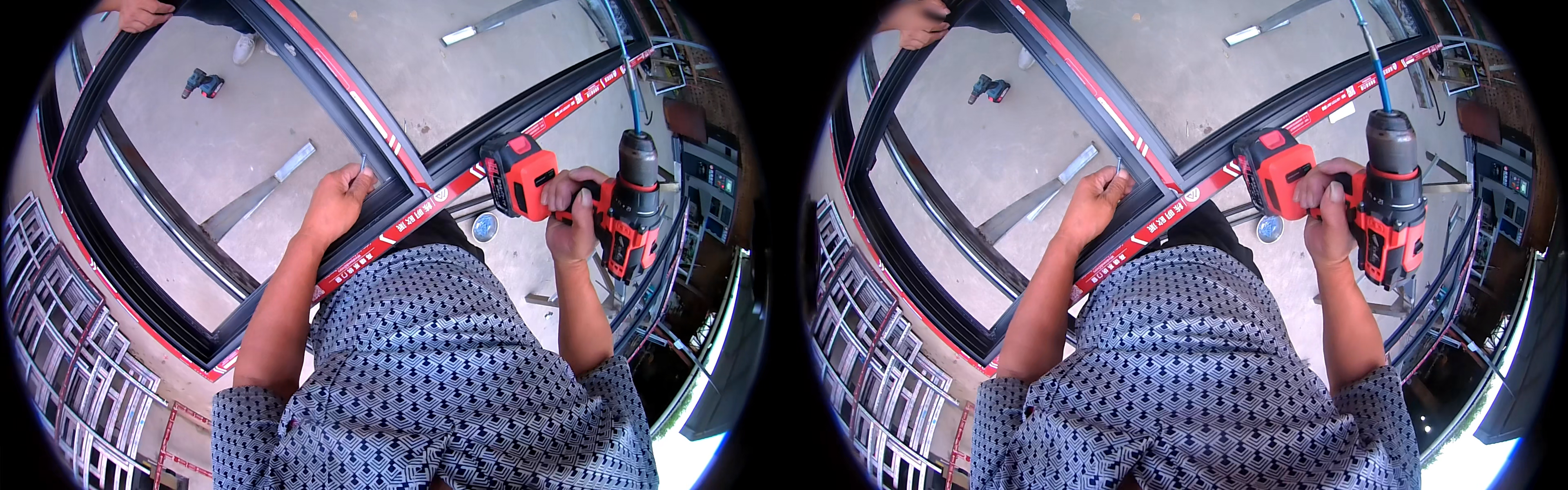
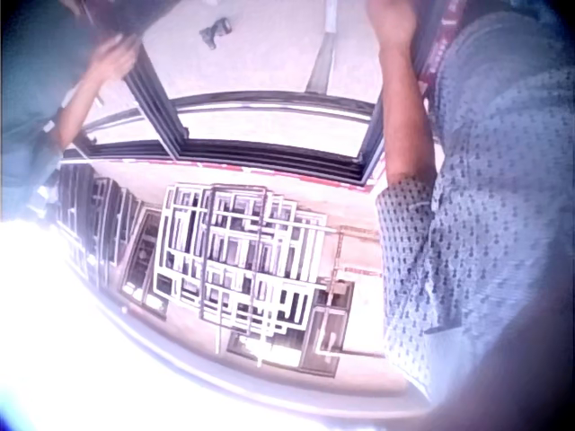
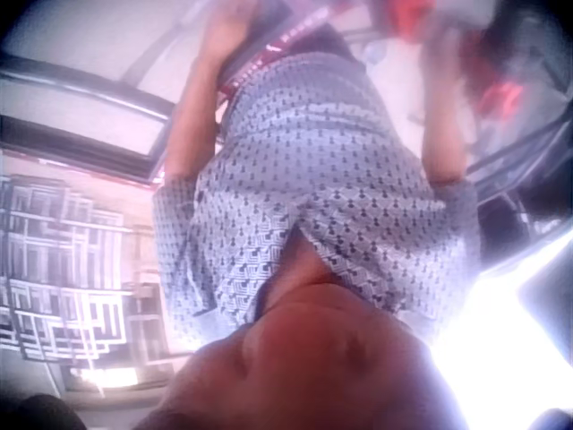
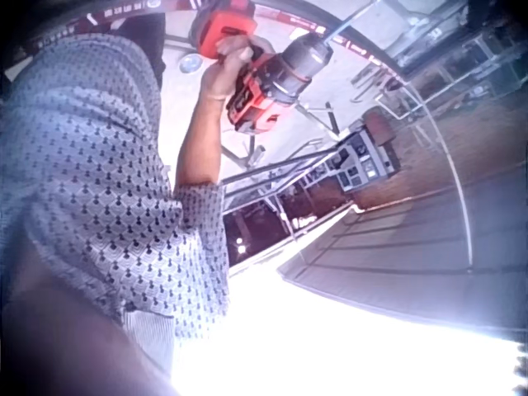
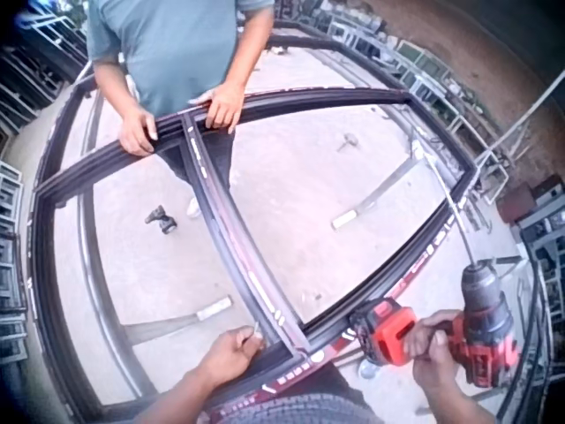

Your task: The person uses a cordless drill to fasten screws into a large black window frame, assisted by a coworker who holds the frame steady. After securing the frame, the person lifts it with the coworker and places it vertically against a rack of other frames. The person then walks to a different area and picks up a roll of black rubber sealant.

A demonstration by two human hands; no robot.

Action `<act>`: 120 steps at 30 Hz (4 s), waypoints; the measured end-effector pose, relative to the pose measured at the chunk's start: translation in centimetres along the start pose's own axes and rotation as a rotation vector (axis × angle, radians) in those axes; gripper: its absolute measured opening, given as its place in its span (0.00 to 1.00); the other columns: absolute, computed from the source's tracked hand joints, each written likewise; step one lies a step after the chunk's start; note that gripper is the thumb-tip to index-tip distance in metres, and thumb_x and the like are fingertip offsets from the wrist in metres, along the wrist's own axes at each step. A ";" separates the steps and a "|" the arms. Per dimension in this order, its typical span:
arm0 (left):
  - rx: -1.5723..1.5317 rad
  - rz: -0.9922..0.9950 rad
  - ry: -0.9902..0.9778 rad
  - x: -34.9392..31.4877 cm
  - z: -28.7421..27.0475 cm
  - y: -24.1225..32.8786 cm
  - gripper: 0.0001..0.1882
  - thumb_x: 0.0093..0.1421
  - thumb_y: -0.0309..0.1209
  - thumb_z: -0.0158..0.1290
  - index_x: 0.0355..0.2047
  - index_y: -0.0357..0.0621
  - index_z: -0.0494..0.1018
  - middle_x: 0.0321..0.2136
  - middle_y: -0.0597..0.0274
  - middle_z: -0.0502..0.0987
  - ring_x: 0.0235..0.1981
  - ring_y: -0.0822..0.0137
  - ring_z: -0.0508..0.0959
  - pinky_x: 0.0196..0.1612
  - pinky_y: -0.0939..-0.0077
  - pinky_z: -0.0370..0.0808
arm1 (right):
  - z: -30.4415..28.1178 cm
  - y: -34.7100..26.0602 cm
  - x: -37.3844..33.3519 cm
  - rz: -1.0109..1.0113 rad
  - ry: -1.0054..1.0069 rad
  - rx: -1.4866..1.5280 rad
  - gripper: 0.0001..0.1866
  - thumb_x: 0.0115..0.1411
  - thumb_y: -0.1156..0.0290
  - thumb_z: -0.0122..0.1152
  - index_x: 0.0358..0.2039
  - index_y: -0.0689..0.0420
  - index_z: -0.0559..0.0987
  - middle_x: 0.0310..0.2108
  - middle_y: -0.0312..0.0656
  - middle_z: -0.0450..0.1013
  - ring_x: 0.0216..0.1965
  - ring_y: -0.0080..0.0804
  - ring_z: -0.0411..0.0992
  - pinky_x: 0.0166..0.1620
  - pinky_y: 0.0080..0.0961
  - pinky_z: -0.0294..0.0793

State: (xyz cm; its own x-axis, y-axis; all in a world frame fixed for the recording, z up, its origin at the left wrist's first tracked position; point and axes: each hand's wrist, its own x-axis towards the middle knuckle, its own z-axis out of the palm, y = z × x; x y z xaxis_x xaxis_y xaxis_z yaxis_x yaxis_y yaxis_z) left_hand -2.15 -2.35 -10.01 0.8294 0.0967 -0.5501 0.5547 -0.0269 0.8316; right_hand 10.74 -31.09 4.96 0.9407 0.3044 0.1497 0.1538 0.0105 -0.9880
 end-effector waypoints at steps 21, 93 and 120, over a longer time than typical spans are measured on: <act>-0.548 -0.334 -0.226 1.0 -0.8 0.2 0.17 0.73 0.40 0.53 0.42 0.37 0.80 0.34 0.63 0.84 0.31 0.78 0.82 0.38 0.81 0.80 | -0.4 0.3 -0.1 -0.034 -0.053 -0.022 0.14 0.68 0.62 0.54 0.46 0.60 0.72 0.22 0.35 0.62 0.25 0.25 0.63 0.34 0.29 0.67; 0.232 0.283 0.710 5.8 -1.4 5.7 0.23 0.71 0.41 0.42 0.37 0.31 0.77 0.29 0.46 0.80 0.35 0.52 0.78 0.43 0.61 0.74 | -2.1 4.2 -1.1 -0.235 -0.134 0.217 0.14 0.69 0.65 0.53 0.49 0.60 0.71 0.23 0.36 0.62 0.28 0.28 0.63 0.36 0.31 0.67; 0.209 0.250 0.734 5.1 -0.7 8.5 0.19 0.71 0.37 0.45 0.33 0.32 0.75 0.23 0.38 0.76 0.27 0.40 0.78 0.36 0.56 0.75 | -3.8 3.7 -0.8 -0.233 -0.106 0.115 0.18 0.66 0.58 0.60 0.51 0.54 0.71 0.23 0.31 0.64 0.24 0.23 0.62 0.33 0.22 0.65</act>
State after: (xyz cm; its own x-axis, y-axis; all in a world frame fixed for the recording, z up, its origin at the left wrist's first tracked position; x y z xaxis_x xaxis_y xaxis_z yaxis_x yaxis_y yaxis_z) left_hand 6.79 -1.42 -5.71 0.7166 0.6905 -0.0985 0.4189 -0.3131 0.8524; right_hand 11.72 -34.96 1.32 0.8461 0.3791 0.3747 0.3213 0.1982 -0.9260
